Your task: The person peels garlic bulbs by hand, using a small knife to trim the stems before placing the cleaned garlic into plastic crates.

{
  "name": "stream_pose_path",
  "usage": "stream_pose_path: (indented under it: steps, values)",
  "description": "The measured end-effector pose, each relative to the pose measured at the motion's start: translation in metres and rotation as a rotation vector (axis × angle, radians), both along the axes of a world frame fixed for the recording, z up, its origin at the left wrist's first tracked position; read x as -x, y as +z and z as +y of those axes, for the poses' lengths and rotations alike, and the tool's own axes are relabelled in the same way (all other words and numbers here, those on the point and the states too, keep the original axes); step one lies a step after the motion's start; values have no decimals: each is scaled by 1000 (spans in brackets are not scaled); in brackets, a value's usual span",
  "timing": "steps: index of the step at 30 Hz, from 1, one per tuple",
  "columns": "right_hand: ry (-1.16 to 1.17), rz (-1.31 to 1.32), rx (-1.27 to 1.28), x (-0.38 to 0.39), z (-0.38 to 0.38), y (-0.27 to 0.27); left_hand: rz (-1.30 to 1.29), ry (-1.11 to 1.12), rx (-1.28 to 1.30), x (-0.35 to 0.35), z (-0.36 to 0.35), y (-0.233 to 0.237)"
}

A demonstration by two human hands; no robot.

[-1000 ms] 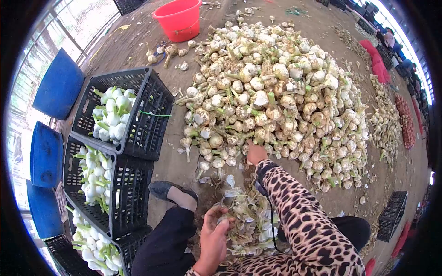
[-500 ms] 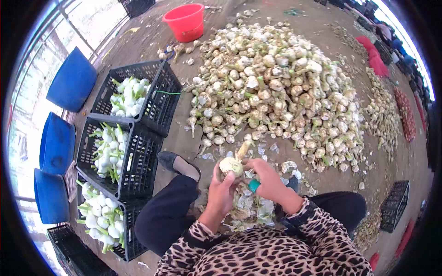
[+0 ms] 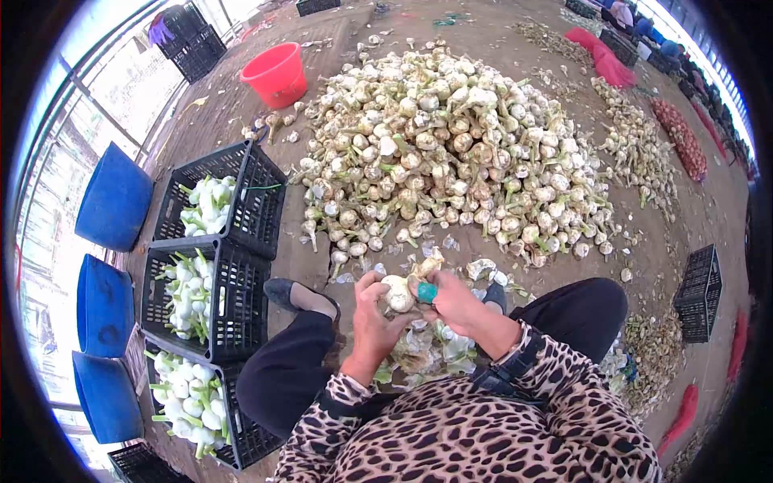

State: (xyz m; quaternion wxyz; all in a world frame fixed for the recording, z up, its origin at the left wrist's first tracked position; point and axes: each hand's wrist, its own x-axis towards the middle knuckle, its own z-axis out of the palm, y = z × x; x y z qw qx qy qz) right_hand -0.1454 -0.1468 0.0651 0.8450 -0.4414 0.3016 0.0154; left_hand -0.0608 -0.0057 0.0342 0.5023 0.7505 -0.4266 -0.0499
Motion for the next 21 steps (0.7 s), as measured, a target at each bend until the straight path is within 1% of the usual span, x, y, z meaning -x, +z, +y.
stream_pose_path:
  steps: [1, 4, 8, 10, 13, 16, 17, 19, 20, 21]
  values:
    - [6, -19, 23, 1, 1, -1, -3, -5, -6, 1, 1, -1]
    - [23, -22, 123, 2, 0, 6, 100, -7, 30, 2, 1, -2]
    - [43, -61, 302, 5, 0, 1, 526, -43, 257, 5, -2, 1]
    - [77, -90, 417, 4, -2, 4, 700, -86, 355, 6, -4, 15]
    - [92, -254, 648, 2, -8, 2, 1247, -80, 383, 2, 1, 14]
    - [63, -461, 875, -2, -10, 8, 1698, -42, 535, 3, -1, 16]
    - [110, -406, 739, -2, -12, 10, 1730, 6, 491, 1, -4, 15]
    - [200, -292, 466, 0, -17, 12, 1795, -37, 413, -2, -6, 26]
    - [156, -293, 408, -1, -15, 11, 1825, -60, 373, -4, -6, 31]
    - [112, -293, 351, -1, -12, 9, 1796, -86, 339, -5, -6, 30]
